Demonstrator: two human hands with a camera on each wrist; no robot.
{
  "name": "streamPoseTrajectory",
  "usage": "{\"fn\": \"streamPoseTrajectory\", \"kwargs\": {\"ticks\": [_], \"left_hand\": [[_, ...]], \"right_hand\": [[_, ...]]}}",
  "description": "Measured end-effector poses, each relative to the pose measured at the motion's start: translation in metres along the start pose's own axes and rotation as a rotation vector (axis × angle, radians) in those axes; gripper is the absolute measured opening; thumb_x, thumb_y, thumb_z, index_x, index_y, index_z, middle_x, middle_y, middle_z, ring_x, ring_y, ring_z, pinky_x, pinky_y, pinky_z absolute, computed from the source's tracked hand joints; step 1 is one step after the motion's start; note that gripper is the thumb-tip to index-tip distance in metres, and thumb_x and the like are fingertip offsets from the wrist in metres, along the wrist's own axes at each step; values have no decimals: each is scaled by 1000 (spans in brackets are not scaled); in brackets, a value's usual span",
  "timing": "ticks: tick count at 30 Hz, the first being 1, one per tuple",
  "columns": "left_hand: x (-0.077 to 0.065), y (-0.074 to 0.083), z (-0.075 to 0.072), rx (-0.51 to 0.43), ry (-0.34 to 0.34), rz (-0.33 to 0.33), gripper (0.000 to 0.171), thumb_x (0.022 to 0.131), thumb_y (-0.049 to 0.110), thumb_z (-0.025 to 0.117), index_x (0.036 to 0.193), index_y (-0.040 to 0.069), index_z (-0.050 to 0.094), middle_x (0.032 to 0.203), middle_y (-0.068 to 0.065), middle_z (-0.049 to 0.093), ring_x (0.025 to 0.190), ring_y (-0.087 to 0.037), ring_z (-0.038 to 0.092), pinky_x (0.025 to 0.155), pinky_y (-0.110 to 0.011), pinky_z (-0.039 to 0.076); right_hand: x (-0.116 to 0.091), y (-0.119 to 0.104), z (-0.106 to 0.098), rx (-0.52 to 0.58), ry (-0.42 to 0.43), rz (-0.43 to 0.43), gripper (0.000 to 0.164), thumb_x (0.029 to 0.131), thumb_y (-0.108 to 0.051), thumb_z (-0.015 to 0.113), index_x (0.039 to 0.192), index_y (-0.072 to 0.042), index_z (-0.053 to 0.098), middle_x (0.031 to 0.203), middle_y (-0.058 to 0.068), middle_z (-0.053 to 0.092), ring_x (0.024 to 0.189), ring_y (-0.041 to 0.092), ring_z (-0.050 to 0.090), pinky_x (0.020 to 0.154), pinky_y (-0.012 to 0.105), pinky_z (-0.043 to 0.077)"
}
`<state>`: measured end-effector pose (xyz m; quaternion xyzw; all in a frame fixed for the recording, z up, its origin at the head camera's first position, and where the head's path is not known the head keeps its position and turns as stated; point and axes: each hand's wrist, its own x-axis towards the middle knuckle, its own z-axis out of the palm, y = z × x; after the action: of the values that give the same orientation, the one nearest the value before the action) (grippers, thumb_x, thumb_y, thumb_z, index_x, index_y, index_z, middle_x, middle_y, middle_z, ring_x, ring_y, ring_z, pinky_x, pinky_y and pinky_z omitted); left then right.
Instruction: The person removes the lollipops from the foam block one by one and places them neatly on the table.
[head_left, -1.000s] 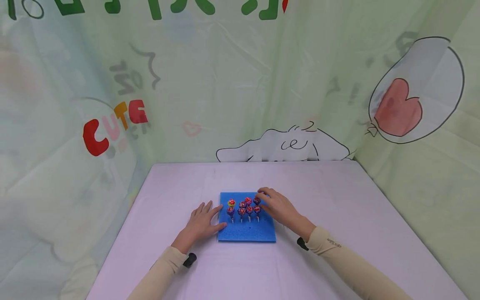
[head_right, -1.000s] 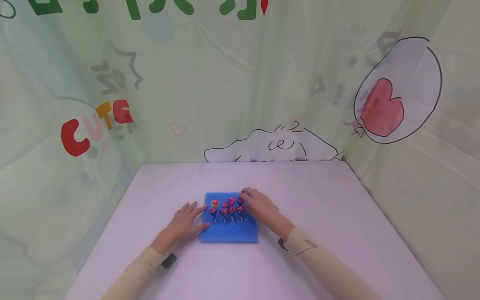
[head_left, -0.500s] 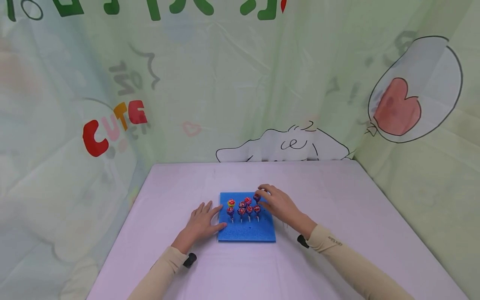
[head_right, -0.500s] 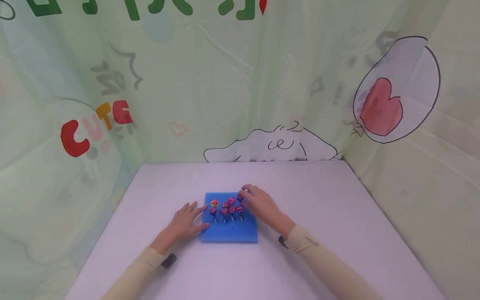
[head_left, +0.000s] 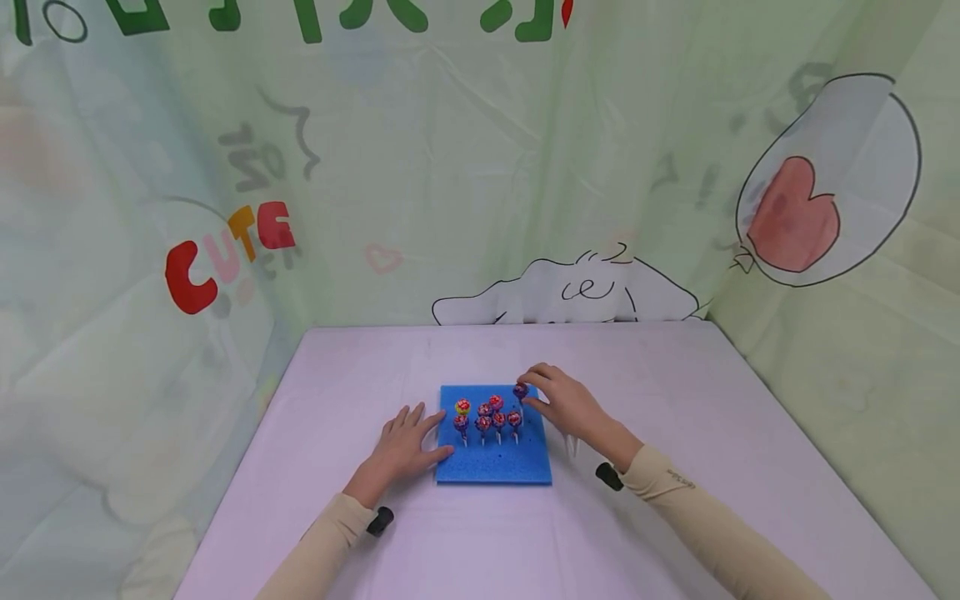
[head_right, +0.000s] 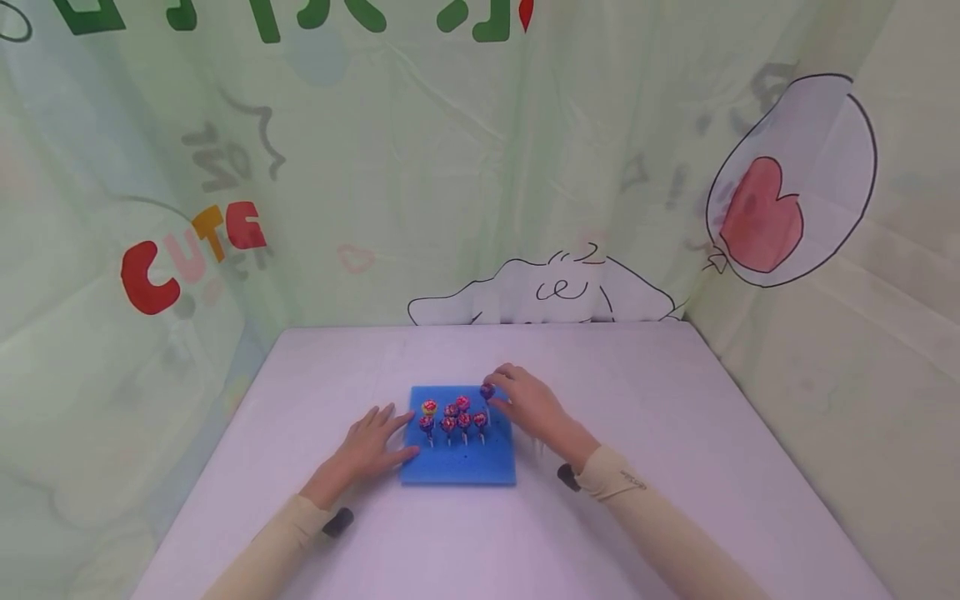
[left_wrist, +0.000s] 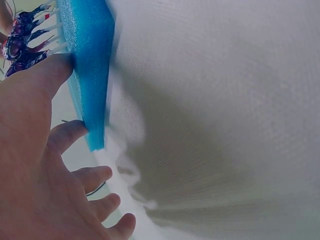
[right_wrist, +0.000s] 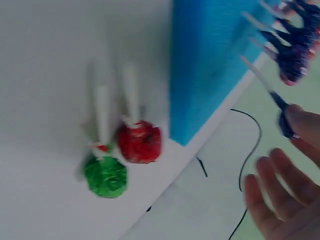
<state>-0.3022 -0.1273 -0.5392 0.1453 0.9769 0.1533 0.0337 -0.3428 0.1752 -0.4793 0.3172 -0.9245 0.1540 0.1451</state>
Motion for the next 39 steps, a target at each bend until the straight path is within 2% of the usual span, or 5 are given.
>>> {"fn": "streamPoseTrajectory", "kwargs": {"ticks": [3,9,13,29,39], "left_hand": [[0,0,0,3,-1,-2,74,80,65,50,142,25,35,148,-16,23,135,-41,13,104,-58,16],[0,-2,3,16,1,-4,74,80,66,49,142,27,34,149,-14,22,135,-40,12,104,-57,15],[1,-3,3,8,1,-2,74,80,66,49,142,28,34,149,-14,22,136,-40,11,104,-57,15],[2,-3,5,26,1,-6,75,80,68,47,142,28,34,149,-14,22,136,-40,12,104,-57,15],[1,-1,3,22,0,-12,75,80,67,48,142,28,34,149,-14,22,136,-40,12,104,-58,15]], "right_hand": [[1,0,-8,80,-101,57,31,81,-24,70,111,-15,64,109,2,58,100,20,56,80,37,50],[3,7,-21,374,-328,80,26,84,-15,67,107,-5,64,102,8,64,93,28,59,75,35,51],[2,14,-22,445,-421,84,25,85,-14,65,108,-5,64,105,9,64,91,25,60,73,31,51],[-4,22,-25,429,-461,121,25,85,-15,66,108,-7,65,103,6,64,90,22,59,71,28,51],[-15,32,-30,466,-473,153,24,86,-13,64,108,-3,63,102,11,63,89,25,60,67,28,52]]}}
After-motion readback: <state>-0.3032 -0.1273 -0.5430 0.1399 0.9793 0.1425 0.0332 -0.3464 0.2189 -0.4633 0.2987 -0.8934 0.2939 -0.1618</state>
